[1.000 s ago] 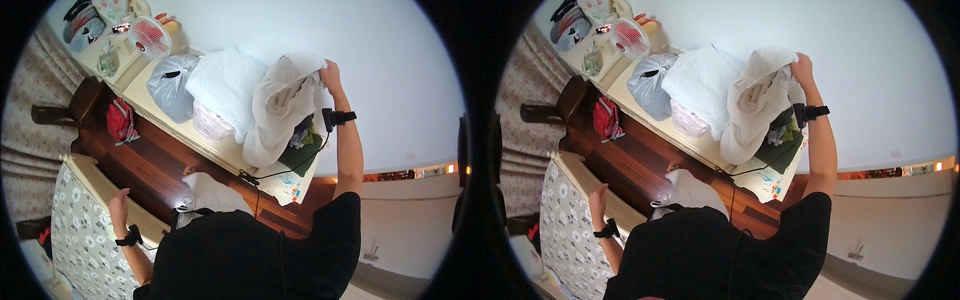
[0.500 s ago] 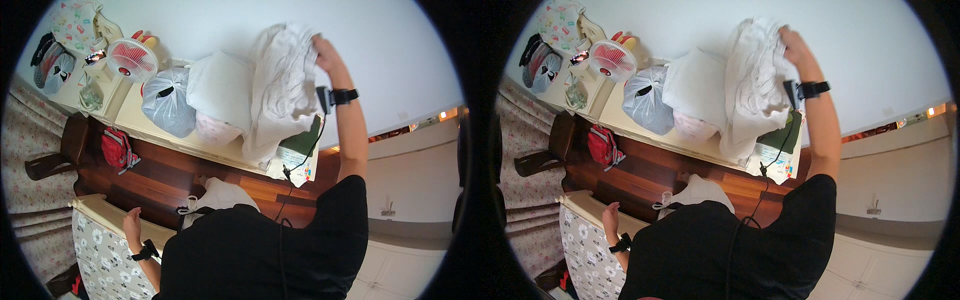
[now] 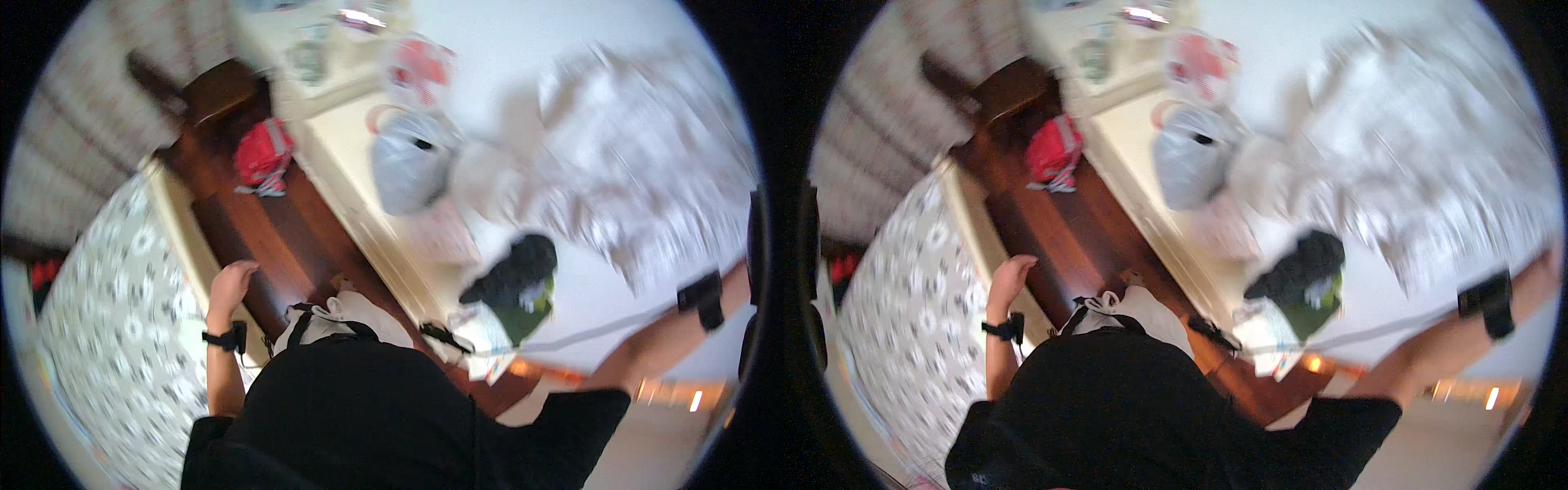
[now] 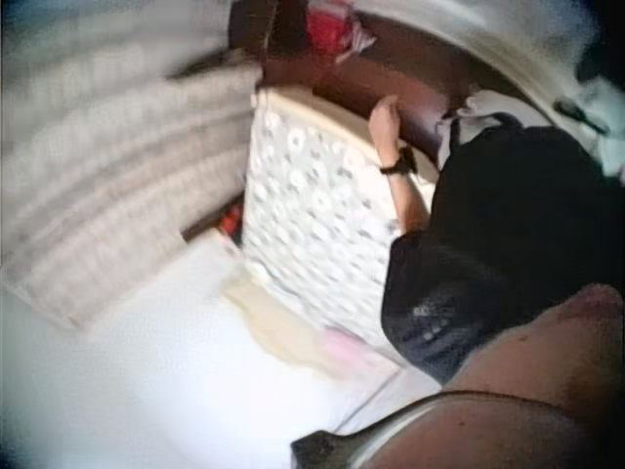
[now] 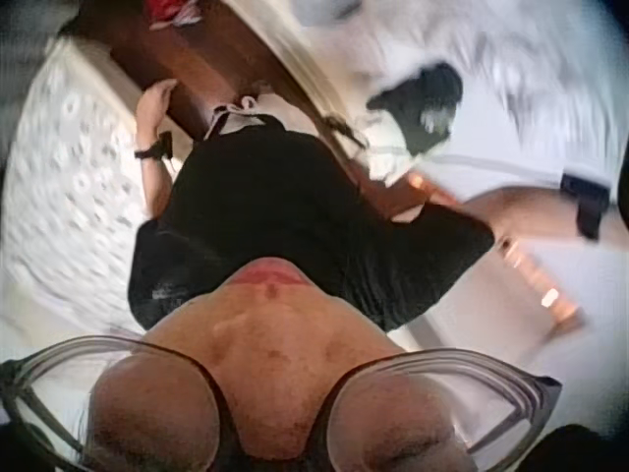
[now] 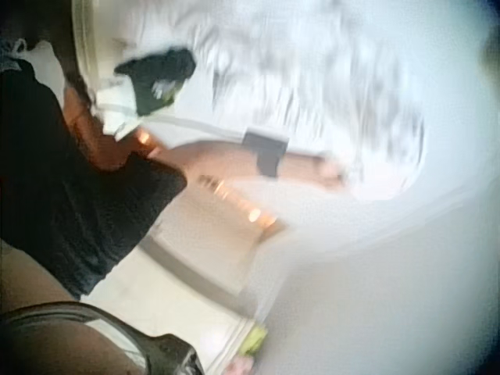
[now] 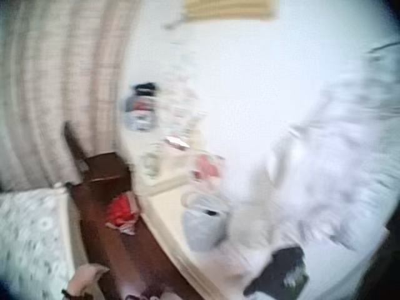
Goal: The person folds a striped t-shirt, a green t-shirt, and dark shorts on a bed. They then place the folded items into a wardrobe drawer.
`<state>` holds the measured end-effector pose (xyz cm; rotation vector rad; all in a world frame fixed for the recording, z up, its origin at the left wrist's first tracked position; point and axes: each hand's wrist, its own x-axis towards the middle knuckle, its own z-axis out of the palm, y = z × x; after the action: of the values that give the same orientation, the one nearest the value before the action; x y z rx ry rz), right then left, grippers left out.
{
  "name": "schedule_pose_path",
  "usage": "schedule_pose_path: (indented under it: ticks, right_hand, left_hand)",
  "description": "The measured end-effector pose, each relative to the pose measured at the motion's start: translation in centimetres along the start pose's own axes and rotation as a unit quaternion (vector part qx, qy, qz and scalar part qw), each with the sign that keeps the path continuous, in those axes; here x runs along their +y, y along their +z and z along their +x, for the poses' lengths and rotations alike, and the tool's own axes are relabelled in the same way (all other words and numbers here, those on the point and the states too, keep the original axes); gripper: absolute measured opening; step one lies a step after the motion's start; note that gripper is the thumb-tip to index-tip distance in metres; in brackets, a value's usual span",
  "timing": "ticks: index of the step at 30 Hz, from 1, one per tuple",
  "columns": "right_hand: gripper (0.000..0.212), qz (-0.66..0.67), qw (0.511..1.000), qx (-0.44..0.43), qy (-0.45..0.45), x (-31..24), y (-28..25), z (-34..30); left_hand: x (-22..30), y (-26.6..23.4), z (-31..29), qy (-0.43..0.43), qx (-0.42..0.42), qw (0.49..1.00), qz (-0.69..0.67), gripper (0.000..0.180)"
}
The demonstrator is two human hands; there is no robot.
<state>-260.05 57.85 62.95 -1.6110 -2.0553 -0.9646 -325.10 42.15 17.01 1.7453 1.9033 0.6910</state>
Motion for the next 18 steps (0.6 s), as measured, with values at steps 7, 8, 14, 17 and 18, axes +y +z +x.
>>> schedule_pose_path:
  ticks: [7, 8, 14, 17, 18]
  right_hand:
    - [0.041, 0.11, 0.986, -0.064, -0.109, -11.6, 9.1, 12.8]
    - [0.041, 0.128, 0.98, -0.054, -0.141, -14.7, 9.8, 15.7]
    - [0.044, 0.287, 0.883, 0.044, -0.37, -46.9, 8.2, 32.3]
    - [0.045, 0.37, 0.796, 0.068, -0.475, -65.7, 2.7, 32.5]
    - [0.046, 0.396, 0.763, 0.071, -0.506, -71.7, 0.5, 31.4]
  left_hand:
    - [-5.9, -1.5, -10.4, -0.131, 0.104, 0.986, 0.011, 0.023]
    - [-6.3, -1.6, -12.7, -0.137, 0.126, 0.982, 0.015, 0.023]
    - [-4.4, -0.1, -27.9, -0.35, 0.202, 0.915, -0.002, 0.023]
    - [-1.6, 1.9, -34.2, -0.427, 0.301, 0.853, -0.014, 0.023]
    - [-0.4, 2.8, -36.0, -0.451, 0.34, 0.825, -0.024, 0.023]
